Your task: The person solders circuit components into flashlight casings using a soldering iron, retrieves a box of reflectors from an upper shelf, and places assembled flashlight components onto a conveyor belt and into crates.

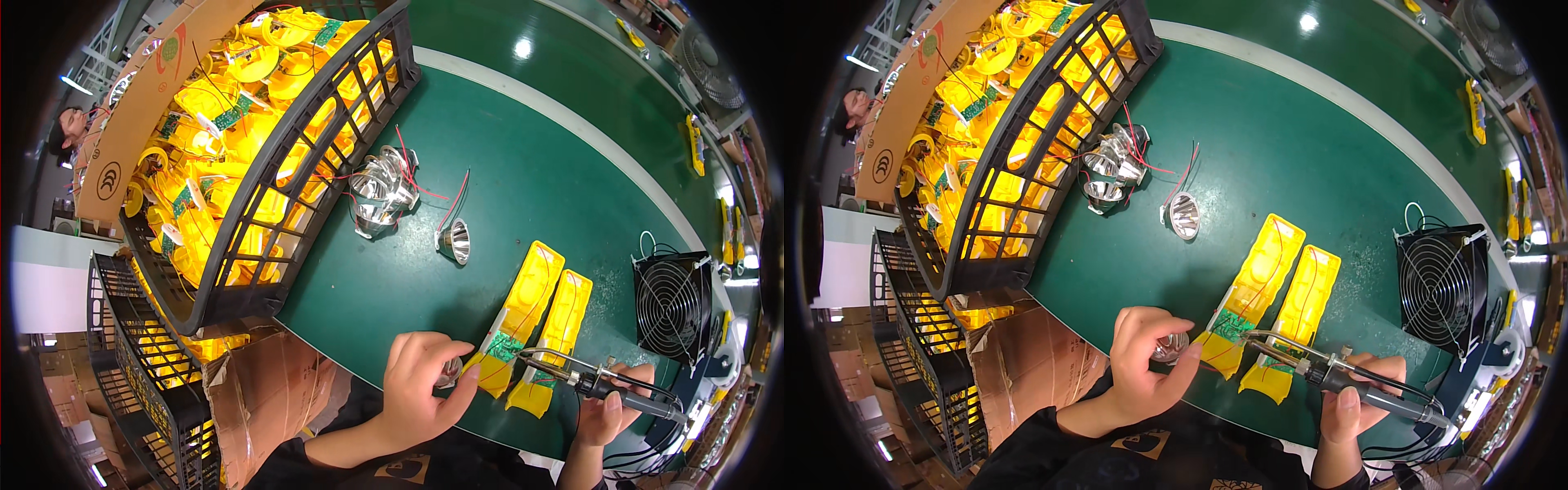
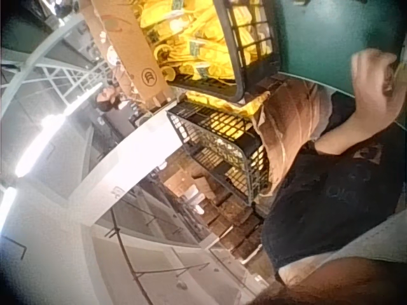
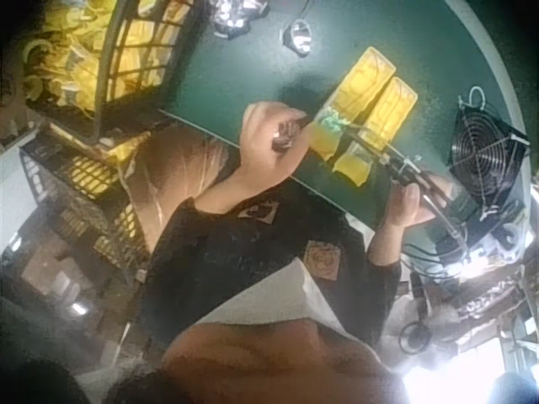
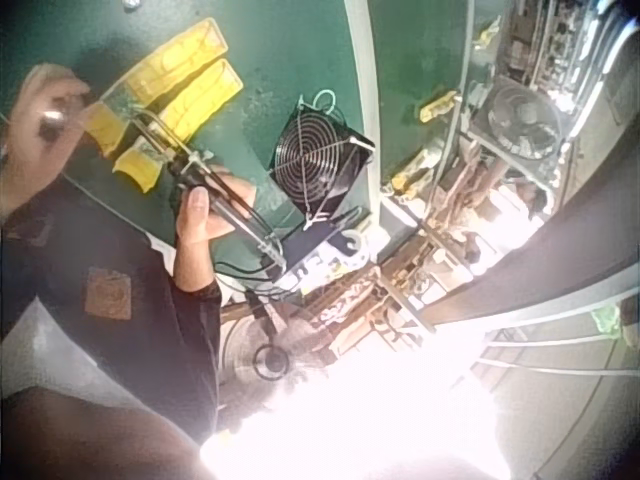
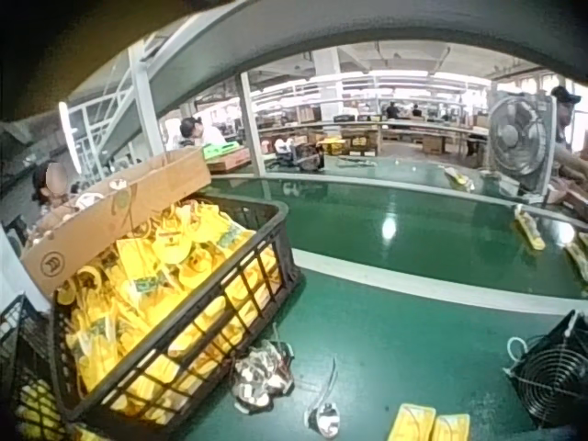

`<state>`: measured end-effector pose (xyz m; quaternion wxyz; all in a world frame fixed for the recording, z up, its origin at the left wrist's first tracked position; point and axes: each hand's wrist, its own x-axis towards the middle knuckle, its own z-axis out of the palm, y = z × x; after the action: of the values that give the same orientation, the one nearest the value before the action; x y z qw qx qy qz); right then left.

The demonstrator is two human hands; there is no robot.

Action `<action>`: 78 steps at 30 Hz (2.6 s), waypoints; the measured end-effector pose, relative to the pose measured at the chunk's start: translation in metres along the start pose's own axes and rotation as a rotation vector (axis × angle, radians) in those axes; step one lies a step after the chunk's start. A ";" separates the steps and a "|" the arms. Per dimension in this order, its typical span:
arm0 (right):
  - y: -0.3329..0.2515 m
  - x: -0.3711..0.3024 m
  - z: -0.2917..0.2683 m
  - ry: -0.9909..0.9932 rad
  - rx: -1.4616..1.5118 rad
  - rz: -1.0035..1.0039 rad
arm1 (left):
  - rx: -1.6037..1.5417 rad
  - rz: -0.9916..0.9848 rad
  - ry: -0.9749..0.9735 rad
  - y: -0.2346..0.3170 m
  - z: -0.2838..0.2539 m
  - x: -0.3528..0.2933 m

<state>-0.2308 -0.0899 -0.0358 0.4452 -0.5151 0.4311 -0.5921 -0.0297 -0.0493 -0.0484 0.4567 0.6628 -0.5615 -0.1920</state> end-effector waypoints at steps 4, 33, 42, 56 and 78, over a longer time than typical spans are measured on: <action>-0.001 0.002 -0.002 0.003 0.004 -0.016 | -0.061 0.170 -0.014 -0.010 -0.012 -0.007; 0.000 -0.001 0.002 0.026 -0.007 -0.010 | 0.101 0.075 -0.176 0.009 -0.005 -0.005; 0.002 -0.002 0.000 -0.033 -0.051 0.006 | 0.077 0.036 -0.213 0.010 -0.007 0.000; 0.002 -0.003 0.002 -0.038 -0.074 0.039 | 0.086 0.009 -0.229 0.011 -0.006 -0.001; 0.000 -0.004 -0.001 0.064 0.022 0.073 | 0.091 0.000 -0.223 0.012 -0.006 -0.001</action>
<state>-0.2312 -0.0856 -0.0365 0.4578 -0.4750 0.4573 -0.5964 -0.0320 -0.0458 -0.0356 0.3610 0.6573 -0.6169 -0.2387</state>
